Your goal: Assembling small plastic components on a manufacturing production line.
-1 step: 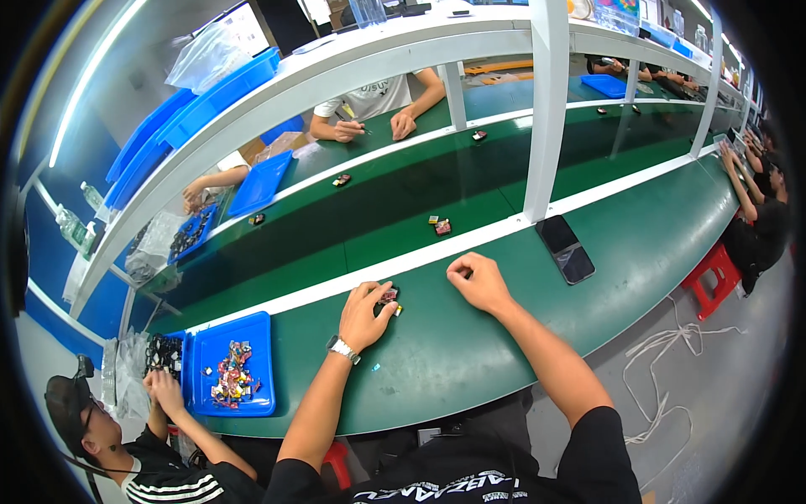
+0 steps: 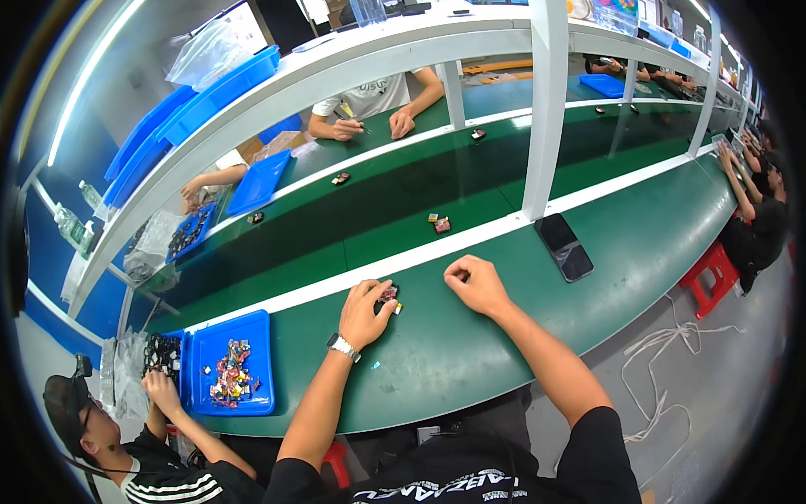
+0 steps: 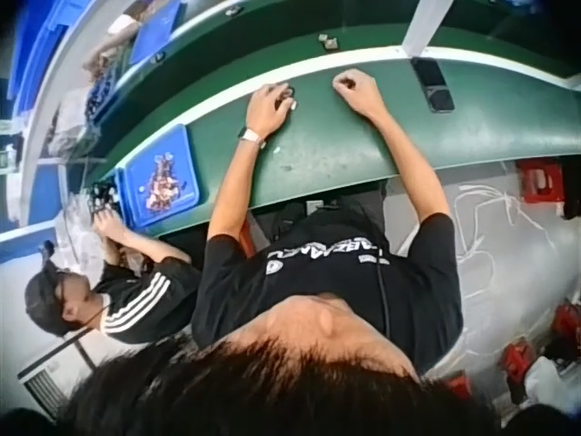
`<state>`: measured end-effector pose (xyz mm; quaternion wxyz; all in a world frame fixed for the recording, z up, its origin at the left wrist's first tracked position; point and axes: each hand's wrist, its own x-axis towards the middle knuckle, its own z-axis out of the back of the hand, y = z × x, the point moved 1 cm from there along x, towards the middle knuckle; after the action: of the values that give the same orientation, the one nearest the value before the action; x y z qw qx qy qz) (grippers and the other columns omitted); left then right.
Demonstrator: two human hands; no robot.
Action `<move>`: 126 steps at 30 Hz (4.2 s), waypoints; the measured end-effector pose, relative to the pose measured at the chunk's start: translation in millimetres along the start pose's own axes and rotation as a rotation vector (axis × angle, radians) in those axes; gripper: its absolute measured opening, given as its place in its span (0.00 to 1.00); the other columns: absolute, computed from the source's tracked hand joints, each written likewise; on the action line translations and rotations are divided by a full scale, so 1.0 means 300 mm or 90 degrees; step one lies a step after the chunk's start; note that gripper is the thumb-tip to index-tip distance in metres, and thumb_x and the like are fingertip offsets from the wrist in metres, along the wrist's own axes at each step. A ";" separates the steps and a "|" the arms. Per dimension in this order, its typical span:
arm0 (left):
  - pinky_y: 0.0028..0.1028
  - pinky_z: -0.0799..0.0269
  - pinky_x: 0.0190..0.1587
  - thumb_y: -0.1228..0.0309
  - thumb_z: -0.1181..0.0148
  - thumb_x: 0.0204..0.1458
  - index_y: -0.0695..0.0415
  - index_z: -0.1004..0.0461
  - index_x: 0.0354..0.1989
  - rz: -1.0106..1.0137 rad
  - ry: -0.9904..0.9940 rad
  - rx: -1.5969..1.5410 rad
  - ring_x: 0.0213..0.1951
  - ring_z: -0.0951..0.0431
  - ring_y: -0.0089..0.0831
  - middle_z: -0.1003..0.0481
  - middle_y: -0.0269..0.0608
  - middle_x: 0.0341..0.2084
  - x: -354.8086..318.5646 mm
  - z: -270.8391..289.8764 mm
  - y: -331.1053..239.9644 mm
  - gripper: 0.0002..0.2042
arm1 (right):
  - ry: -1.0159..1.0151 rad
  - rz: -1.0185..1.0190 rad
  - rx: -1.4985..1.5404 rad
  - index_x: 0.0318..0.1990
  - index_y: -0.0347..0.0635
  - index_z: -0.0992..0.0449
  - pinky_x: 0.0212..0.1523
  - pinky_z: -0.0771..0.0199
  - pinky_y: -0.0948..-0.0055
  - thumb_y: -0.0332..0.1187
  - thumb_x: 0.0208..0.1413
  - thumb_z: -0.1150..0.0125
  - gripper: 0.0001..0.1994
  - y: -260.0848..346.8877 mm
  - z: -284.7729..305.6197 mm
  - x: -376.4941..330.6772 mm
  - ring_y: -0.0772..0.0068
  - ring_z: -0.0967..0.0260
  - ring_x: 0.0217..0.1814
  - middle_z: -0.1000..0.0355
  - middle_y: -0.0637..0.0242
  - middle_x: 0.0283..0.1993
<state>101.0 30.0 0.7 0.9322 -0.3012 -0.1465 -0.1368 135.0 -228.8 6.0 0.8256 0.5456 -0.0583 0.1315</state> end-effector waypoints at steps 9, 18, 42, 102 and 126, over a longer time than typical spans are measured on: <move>0.36 0.28 0.47 0.66 0.36 0.50 0.54 0.22 0.48 -0.022 0.103 -0.024 0.44 0.26 0.40 0.26 0.39 0.42 -0.183 0.114 -0.073 0.16 | 0.186 0.218 -0.181 0.32 0.41 0.22 0.49 0.29 0.64 0.29 0.49 0.35 0.04 0.130 -0.195 -0.149 0.61 0.30 0.46 0.25 0.65 0.40; 0.36 0.29 0.49 0.69 0.31 0.46 0.56 0.24 0.50 0.000 0.080 -0.073 0.46 0.26 0.42 0.26 0.43 0.44 -0.362 0.147 -0.117 0.21 | 0.263 0.239 -0.153 0.32 0.44 0.21 0.50 0.30 0.67 0.29 0.48 0.31 0.05 0.139 -0.208 -0.207 0.63 0.32 0.48 0.27 0.69 0.44; 0.21 0.27 0.34 0.74 0.41 0.56 0.63 0.20 0.40 0.061 0.011 -0.295 0.30 0.22 0.18 0.19 0.38 0.29 0.027 0.042 0.142 0.08 | -0.235 -0.087 -0.346 0.56 0.32 0.31 0.62 0.36 0.59 0.37 0.43 0.27 0.32 -0.140 -0.017 0.348 0.48 0.38 0.60 0.32 0.51 0.55; 0.33 0.26 0.58 0.85 0.47 0.56 0.62 0.39 0.60 0.226 0.157 -0.910 0.53 0.25 0.30 0.30 0.46 0.54 -0.003 0.044 0.162 0.22 | 0.123 0.357 -0.160 0.28 0.47 0.21 0.46 0.30 0.65 0.30 0.45 0.32 0.03 0.205 -0.321 0.121 0.62 0.34 0.45 0.32 0.67 0.39; 0.35 0.28 0.58 0.76 0.51 0.63 0.59 0.36 0.57 0.244 0.160 -0.932 0.53 0.25 0.29 0.27 0.42 0.52 -0.010 0.038 0.167 0.14 | 0.144 0.333 -0.089 0.30 0.39 0.21 0.53 0.30 0.63 0.29 0.48 0.36 0.04 0.177 -0.337 0.106 0.59 0.35 0.54 0.29 0.64 0.50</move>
<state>113.3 76.5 -17.5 0.5118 -0.8443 0.1434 -0.0680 145.9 -111.5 20.4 0.8007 0.4356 -0.1135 0.3952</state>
